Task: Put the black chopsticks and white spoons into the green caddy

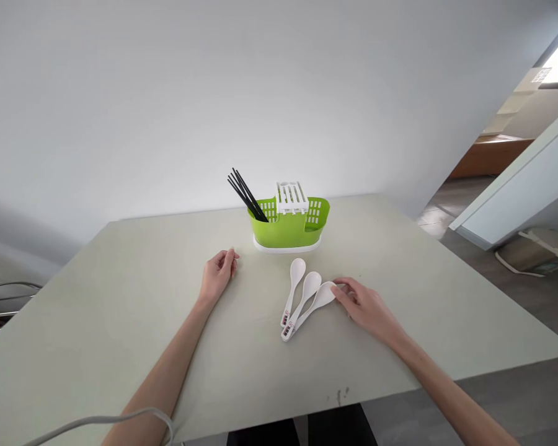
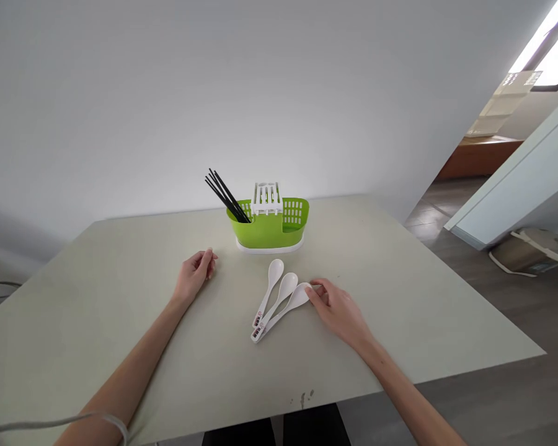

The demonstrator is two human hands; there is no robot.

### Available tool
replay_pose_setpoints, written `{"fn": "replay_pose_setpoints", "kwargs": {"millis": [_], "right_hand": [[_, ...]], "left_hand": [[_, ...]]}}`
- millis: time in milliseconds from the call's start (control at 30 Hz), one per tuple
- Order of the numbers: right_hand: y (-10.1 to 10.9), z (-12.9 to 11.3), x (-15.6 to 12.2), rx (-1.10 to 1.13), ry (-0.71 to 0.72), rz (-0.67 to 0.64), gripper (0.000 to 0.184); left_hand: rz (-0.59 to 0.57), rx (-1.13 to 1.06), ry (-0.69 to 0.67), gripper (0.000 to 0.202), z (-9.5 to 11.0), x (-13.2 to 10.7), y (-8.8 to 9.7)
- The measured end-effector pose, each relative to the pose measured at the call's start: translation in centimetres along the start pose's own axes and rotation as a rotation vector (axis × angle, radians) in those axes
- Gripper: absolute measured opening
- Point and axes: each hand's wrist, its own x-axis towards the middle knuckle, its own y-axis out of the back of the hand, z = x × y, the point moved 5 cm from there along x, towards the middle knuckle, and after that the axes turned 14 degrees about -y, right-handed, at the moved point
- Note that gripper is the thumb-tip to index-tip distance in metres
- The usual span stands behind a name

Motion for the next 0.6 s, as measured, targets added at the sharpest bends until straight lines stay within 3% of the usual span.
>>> {"fn": "replay_pose_setpoints", "kwargs": {"millis": [167, 300, 467, 600], "right_hand": [[-0.8, -0.7, 0.3, -0.031, 0.051, -0.12, 0.05], [1.5, -2.1, -0.8, -0.012, 0.054, -0.159, 0.049], [6.5, -9.9, -1.7, -0.149, 0.194, 0.048, 0.045], [8.0, -16.0, -1.9, -0.264, 0.321, 0.026, 0.046]], "left_hand": [[-0.019, -0.027, -0.008, 0.054, 0.2, 0.0, -0.4], [-0.025, -0.027, 0.012, 0.055, 0.3, -0.1, -0.5], [-0.027, -0.009, 0.002, 0.055, 0.1, -0.2, -0.5], [-0.052, 0.001, -0.022, 0.053, -0.3, -0.5, -0.8]]}}
